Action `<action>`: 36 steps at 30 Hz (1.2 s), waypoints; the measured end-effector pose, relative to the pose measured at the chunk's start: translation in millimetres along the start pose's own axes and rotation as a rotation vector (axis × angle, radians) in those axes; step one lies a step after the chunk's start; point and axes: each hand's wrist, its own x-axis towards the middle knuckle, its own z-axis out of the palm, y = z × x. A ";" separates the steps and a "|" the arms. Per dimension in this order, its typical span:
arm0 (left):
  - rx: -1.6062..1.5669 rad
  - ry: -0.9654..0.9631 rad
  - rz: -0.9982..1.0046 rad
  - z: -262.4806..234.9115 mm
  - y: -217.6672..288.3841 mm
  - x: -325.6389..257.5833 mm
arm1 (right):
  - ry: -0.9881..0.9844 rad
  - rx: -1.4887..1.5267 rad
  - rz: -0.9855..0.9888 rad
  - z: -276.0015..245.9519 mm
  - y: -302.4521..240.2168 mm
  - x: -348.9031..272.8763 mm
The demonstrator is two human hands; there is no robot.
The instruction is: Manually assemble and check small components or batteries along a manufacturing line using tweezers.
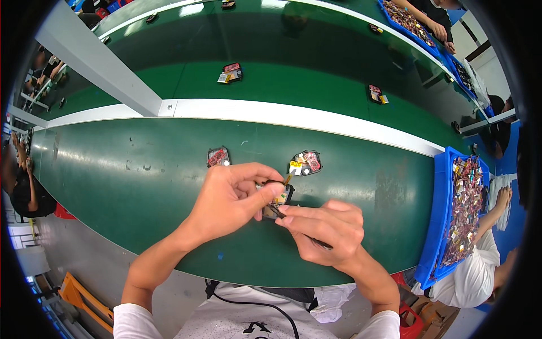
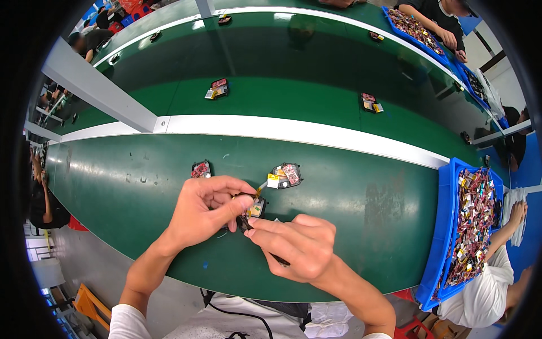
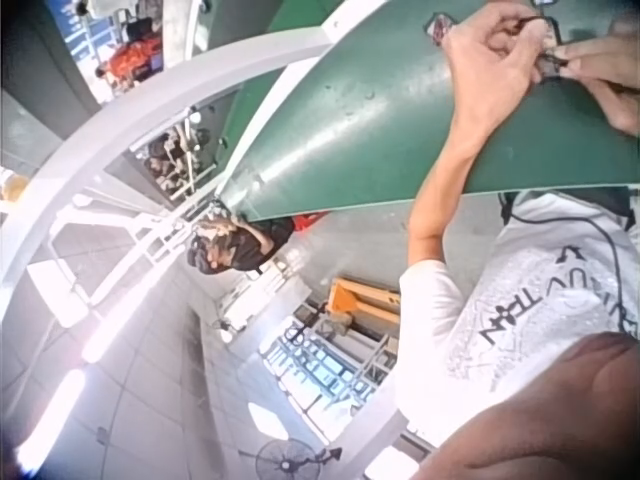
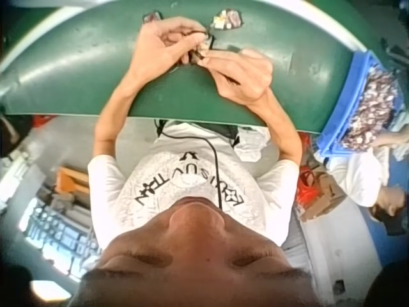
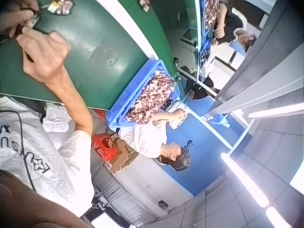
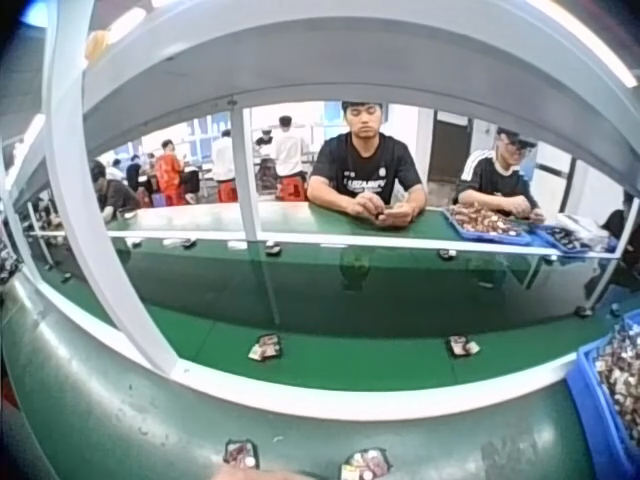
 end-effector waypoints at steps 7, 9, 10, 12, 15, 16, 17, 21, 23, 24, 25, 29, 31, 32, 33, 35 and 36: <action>0.268 -0.065 -0.052 0.7 3.4 -1.1 | -0.014 -0.014 -0.029 2.3 -0.2 -4.3; 0.229 -0.067 -0.044 1.8 1.6 -0.4 | -0.011 -0.013 -0.039 2.6 -0.1 -5.0; 0.235 -0.055 -0.040 1.8 1.9 -0.2 | -0.018 -0.022 -0.032 2.1 -0.1 -4.9; 0.268 -0.068 -0.010 2.7 4.1 0.8 | -0.019 -0.024 -0.035 1.3 0.6 -5.1; 0.372 -0.060 0.051 6.4 19.0 4.0 | 0.009 -0.034 -0.046 -0.2 2.7 -3.8; 0.423 -0.071 0.080 6.9 25.1 5.9 | 0.042 -0.037 -0.042 -1.7 2.6 -1.8; 0.444 -0.075 0.116 6.8 31.4 8.8 | 0.074 -0.040 -0.037 -3.6 2.6 0.2; 0.434 0.052 0.212 -11.2 51.6 51.3 | 0.287 -0.052 0.001 -13.7 5.8 5.0; 0.426 0.195 0.236 -32.4 67.2 99.0 | 0.337 -0.072 0.030 -16.7 12.6 2.3; 0.425 0.314 0.293 -56.0 69.5 115.9 | 0.375 -0.050 0.051 -13.9 12.7 3.2; 0.426 0.426 0.301 -74.4 70.7 133.2 | 0.382 -0.044 0.046 -11.6 15.8 2.9; 0.453 0.705 0.251 -151.5 48.2 178.7 | 0.360 -0.016 0.021 -3.0 17.9 4.8; 0.876 0.921 0.304 -153.9 37.4 183.4 | 0.305 -0.029 0.022 -6.0 19.1 2.7; 1.300 1.138 0.341 -154.2 31.5 183.4 | 0.314 -0.030 0.024 -6.7 19.5 2.8; 1.233 1.142 0.309 -134.8 42.5 178.7 | 0.312 -0.043 0.027 -8.8 21.5 1.2; 1.194 0.963 0.458 -129.8 48.0 167.7 | 0.316 -0.054 0.034 -10.4 20.3 -0.1; 1.145 0.803 0.587 -134.4 49.3 162.1 | 0.313 -0.051 0.025 -10.2 20.1 1.2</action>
